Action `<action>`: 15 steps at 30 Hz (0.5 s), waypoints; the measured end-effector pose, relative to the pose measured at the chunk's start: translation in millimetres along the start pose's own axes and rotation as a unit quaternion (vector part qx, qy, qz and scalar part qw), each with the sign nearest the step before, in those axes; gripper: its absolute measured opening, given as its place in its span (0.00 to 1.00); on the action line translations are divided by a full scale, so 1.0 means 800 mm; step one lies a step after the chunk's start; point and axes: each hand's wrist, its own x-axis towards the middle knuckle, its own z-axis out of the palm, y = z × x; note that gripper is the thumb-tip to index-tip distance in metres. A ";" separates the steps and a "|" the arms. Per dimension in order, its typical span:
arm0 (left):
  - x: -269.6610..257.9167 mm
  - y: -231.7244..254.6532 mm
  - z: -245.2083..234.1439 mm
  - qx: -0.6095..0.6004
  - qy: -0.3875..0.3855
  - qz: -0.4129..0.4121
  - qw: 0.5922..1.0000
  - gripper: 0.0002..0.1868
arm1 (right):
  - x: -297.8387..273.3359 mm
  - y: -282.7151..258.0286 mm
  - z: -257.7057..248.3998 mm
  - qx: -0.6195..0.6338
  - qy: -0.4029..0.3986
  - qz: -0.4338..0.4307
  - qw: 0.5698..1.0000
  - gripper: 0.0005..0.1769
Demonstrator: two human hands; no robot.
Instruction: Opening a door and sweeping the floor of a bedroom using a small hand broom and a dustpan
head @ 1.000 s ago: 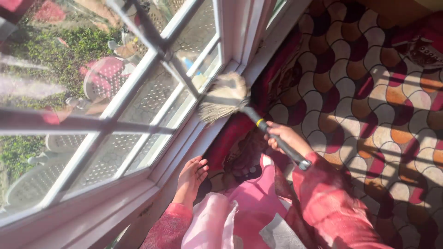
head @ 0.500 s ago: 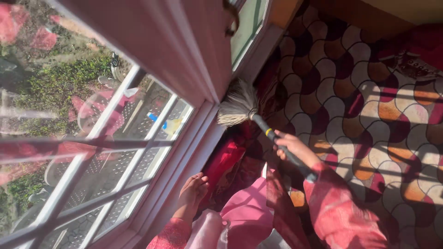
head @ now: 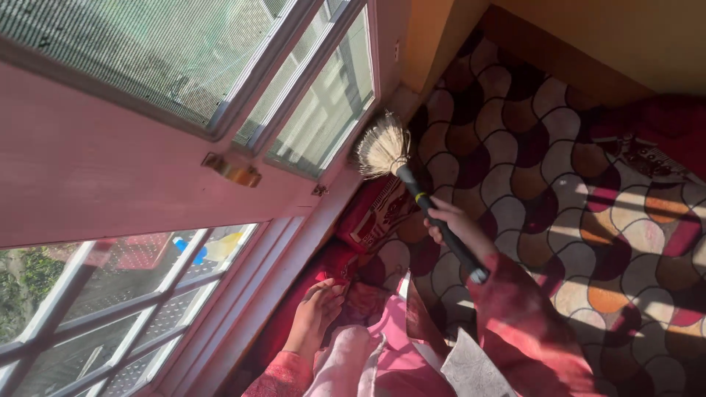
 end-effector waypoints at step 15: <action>0.238 -0.034 0.030 -0.039 -0.011 0.001 0.999 0.22 | 0.043 0.050 0.007 0.161 0.077 -0.072 0.981 0.35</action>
